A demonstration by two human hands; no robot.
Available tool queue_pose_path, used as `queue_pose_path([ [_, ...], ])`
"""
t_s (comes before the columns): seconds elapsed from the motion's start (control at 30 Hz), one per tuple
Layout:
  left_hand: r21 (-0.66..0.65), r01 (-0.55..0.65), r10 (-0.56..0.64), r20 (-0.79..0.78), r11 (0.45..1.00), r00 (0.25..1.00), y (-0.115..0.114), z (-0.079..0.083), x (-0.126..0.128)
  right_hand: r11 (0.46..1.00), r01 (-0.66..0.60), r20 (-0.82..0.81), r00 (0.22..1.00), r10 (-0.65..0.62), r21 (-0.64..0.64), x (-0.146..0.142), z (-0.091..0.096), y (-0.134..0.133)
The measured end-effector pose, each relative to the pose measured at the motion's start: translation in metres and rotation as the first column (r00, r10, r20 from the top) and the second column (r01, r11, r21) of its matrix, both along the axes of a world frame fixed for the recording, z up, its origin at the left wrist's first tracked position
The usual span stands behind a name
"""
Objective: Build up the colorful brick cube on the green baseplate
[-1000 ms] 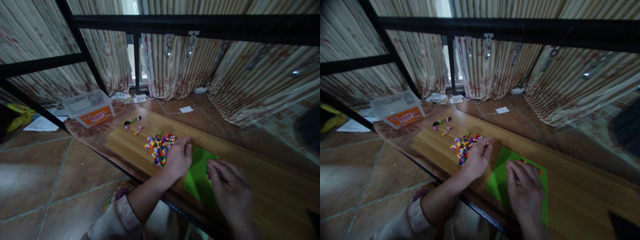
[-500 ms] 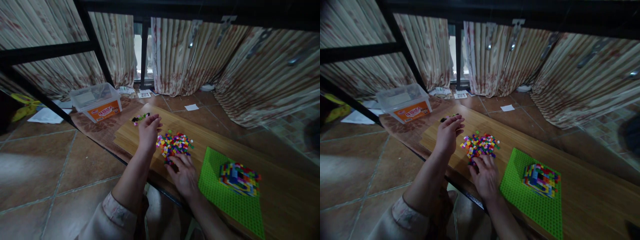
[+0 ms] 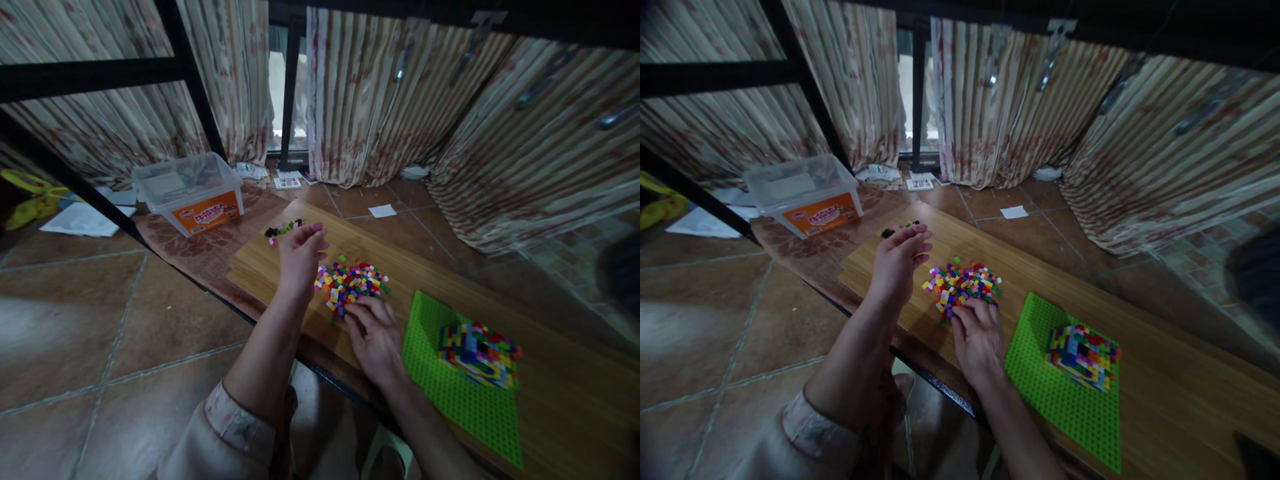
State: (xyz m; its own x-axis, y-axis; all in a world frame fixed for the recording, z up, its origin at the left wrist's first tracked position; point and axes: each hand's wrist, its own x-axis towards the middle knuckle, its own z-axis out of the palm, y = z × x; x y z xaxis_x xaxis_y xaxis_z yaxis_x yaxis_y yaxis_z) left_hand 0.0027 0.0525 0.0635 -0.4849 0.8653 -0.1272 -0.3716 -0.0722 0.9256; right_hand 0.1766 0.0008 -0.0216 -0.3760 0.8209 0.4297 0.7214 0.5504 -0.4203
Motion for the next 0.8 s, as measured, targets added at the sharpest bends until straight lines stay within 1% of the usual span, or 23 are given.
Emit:
queue_pose_path([
  [0.07, -0.003, 0.009, -0.009, 0.002, 1.0, 1.0, 0.0, 0.0, 0.0, 1.0, -0.011, 0.03, 0.999, 0.011, -0.011, -0.009, 0.0, 0.0],
  [0.13, -0.002, 0.014, -0.014, 0.006, 1.0, 1.0, 0.0, 0.0, 0.001, 1.0, 0.007, 0.06, 0.998, -0.006, -0.018, -0.013, 0.0, 0.0],
  [0.23, 0.0, 0.025, -0.025, 0.012, 1.0, 1.0, -0.002, 0.001, 0.003, 1.0, 0.023, 0.088, 0.996, -0.022, -0.011, -0.014, -0.001, 0.001],
  [0.37, -0.004, 0.054, -0.054, 0.003, 0.999, 0.999, -0.002, 0.002, 0.005, 1.0, -0.006, 0.092, 0.996, 0.007, -0.008, -0.014, -0.001, 0.002],
  [0.43, -0.008, 0.065, -0.065, -0.007, 0.998, 0.998, -0.002, 0.002, 0.007, 1.0, -0.008, 0.059, 0.998, 0.009, -0.011, -0.014, 0.002, 0.003],
  [0.5, -0.014, 0.094, -0.094, -0.01, 0.995, 0.995, -0.001, 0.001, 0.009, 1.0, 0.016, -0.005, 1.0, -0.016, -0.009, -0.011, 0.008, 0.004],
  [0.57, -0.03, 0.158, -0.159, -0.035, 0.987, 0.987, -0.002, -0.001, 0.015, 0.998, 0.059, -0.092, 0.994, -0.061, -0.021, -0.005, 0.018, 0.005],
  [0.6, -0.041, 0.212, -0.214, -0.066, 0.977, 0.975, -0.002, -0.002, 0.019, 0.995, 0.084, -0.143, 0.986, -0.09, -0.046, 0.0, 0.023, 0.005],
  [0.67, -0.061, 0.356, -0.361, -0.163, 0.932, 0.918, -0.005, -0.008, 0.03, 0.984, 0.122, -0.25, 0.956, -0.152, -0.13, 0.01, 0.033, 0.006],
  [0.73, -0.072, 0.541, -0.54, -0.255, 0.838, 0.802, -0.01, -0.016, 0.043, 0.969, 0.134, -0.351, 0.915, -0.201, -0.206, 0.02, 0.04, 0.007],
  [0.77, -0.075, 0.627, -0.62, -0.277, 0.776, 0.734, -0.012, -0.021, 0.051, 0.965, 0.133, -0.394, 0.893, -0.216, -0.227, 0.025, 0.042, 0.008],
  [0.8, -0.066, 0.683, -0.671, -0.277, 0.727, 0.688, -0.015, -0.024, 0.057, 0.963, 0.131, -0.431, 0.874, -0.224, -0.235, 0.03, 0.044, 0.009],
])
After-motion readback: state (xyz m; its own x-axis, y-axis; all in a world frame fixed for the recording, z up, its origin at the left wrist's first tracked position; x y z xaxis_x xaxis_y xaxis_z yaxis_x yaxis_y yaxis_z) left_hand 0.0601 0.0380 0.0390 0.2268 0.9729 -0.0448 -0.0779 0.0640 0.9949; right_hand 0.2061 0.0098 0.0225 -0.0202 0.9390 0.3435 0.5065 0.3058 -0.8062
